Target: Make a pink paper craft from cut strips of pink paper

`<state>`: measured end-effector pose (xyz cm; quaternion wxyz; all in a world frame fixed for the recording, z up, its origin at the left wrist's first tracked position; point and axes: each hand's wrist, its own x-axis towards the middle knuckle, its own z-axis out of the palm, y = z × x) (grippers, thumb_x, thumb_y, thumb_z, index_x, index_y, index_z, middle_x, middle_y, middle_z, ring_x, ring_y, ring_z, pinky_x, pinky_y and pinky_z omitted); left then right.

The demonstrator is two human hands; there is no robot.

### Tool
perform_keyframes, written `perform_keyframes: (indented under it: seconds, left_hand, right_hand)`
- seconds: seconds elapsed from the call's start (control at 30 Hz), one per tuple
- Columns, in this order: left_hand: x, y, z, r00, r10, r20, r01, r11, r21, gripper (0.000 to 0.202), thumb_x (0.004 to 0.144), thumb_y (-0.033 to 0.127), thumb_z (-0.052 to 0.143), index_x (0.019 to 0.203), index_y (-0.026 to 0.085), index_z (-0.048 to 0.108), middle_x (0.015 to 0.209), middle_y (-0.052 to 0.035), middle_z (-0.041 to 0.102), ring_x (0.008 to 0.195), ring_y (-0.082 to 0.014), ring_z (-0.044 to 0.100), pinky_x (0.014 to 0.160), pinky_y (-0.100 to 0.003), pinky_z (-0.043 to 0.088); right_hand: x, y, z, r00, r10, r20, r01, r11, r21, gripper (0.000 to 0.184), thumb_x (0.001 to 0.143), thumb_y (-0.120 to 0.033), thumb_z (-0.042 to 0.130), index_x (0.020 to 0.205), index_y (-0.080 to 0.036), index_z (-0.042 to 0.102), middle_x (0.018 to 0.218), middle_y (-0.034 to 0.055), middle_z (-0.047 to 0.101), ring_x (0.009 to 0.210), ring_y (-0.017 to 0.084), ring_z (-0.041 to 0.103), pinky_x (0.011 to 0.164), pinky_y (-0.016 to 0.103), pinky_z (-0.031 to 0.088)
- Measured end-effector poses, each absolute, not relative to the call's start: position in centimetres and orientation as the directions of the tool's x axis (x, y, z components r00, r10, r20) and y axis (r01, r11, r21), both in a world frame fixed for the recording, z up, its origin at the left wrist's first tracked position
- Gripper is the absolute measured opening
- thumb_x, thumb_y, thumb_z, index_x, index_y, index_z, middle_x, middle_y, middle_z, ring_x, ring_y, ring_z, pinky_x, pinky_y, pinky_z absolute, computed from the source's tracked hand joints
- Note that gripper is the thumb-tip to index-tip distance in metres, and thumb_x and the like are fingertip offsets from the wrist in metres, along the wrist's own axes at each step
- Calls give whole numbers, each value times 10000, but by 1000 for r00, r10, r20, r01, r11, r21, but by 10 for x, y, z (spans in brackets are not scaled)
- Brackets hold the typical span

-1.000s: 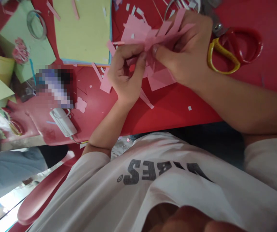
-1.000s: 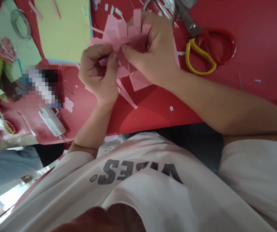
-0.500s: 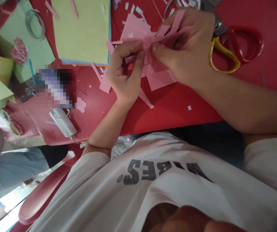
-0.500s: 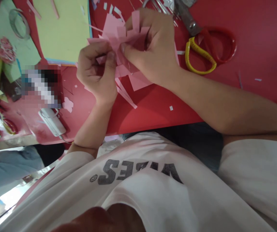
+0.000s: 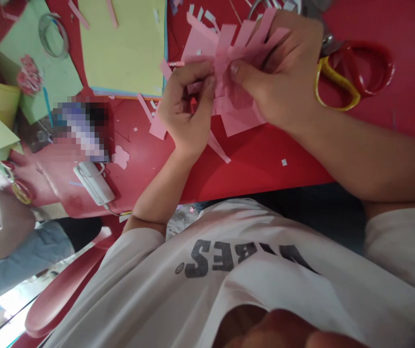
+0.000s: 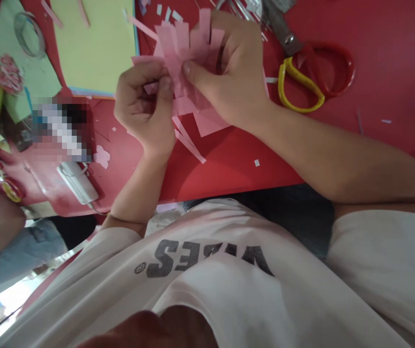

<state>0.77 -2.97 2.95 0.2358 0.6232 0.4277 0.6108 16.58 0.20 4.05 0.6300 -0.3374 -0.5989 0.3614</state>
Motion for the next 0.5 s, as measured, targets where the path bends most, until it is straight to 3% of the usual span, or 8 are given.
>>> perform_keyframes:
  seconds: [0.13, 0.33, 0.5]
  left_hand:
    - [7, -30, 29, -93, 827, 555, 223, -526, 821, 113, 937, 322, 650, 1043, 298, 682, 984, -15, 671, 908, -162, 640, 775, -338, 536]
    - [9, -31, 35, -138, 858, 495, 122, -481, 868, 209, 891, 441, 690, 1041, 322, 605, 1009, -26, 588, 894, -176, 634, 771, -352, 546]
    - [4, -27, 34, -151, 872, 465, 162, -442, 882, 500, 803, 638, 697, 1147, 315, 534, 1179, -53, 538, 1010, -189, 571, 826, -319, 571]
  right_hand:
    - [165, 2, 42, 17, 878, 479, -107, 478, -872, 135, 677, -249, 726, 661, -190, 605, 642, -67, 546, 620, 84, 483, 623, 246, 379]
    - [163, 3, 42, 3, 899, 438, -205, 429, -880, 251, 740, -385, 737, 762, -144, 670, 704, -42, 578, 695, 99, 505, 687, 257, 387]
    - [166, 3, 37, -41, 882, 470, -179, 456, -872, 141, 777, -263, 688, 824, -133, 719, 758, -27, 632, 732, 114, 544, 709, 259, 410]
